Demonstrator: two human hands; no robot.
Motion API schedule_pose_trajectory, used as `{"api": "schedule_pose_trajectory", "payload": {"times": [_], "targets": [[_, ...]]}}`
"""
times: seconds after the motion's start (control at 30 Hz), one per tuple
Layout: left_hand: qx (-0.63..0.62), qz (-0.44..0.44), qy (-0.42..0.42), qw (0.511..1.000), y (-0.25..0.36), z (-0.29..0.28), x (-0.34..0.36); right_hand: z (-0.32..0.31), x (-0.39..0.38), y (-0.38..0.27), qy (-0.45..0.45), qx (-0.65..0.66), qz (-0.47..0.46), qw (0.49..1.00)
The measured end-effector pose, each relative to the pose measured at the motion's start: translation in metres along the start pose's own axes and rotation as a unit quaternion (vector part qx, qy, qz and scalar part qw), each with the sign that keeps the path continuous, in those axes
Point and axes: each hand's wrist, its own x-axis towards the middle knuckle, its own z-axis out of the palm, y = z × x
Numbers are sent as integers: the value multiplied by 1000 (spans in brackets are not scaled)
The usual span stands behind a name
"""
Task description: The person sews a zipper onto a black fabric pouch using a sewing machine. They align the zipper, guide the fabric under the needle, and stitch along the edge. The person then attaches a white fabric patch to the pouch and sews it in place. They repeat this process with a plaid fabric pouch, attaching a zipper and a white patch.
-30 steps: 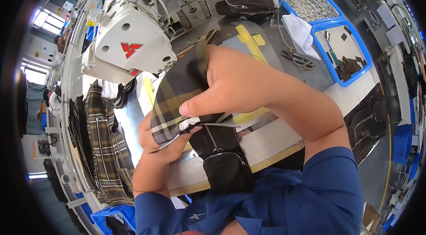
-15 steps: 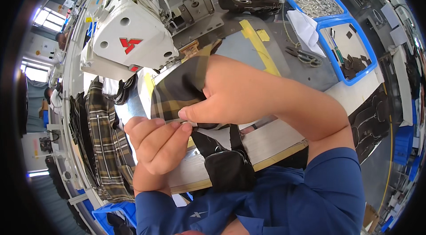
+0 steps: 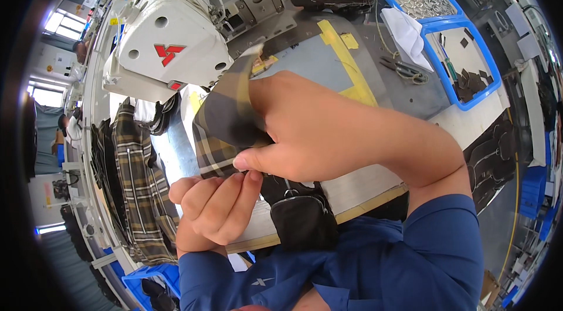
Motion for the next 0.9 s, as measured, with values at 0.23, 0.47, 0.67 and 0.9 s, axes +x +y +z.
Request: {"api": "schedule_pose_trajectory", "payload": {"times": [0.23,0.47,0.67,0.9], "targets": [[-42,-9,-19,999,1,-2,-4,11,-4,3,33,-78,-46,995],[-19,43,15,999,-6,-3,-6,13,5,7,20,-7,7,1000],[-102,-29,34,994,-1,3,-11,11,12,3,-14,130,97,987],[-131,-79,-15,988,-16,-14,3,2,5,-17,46,224,168,959]]}}
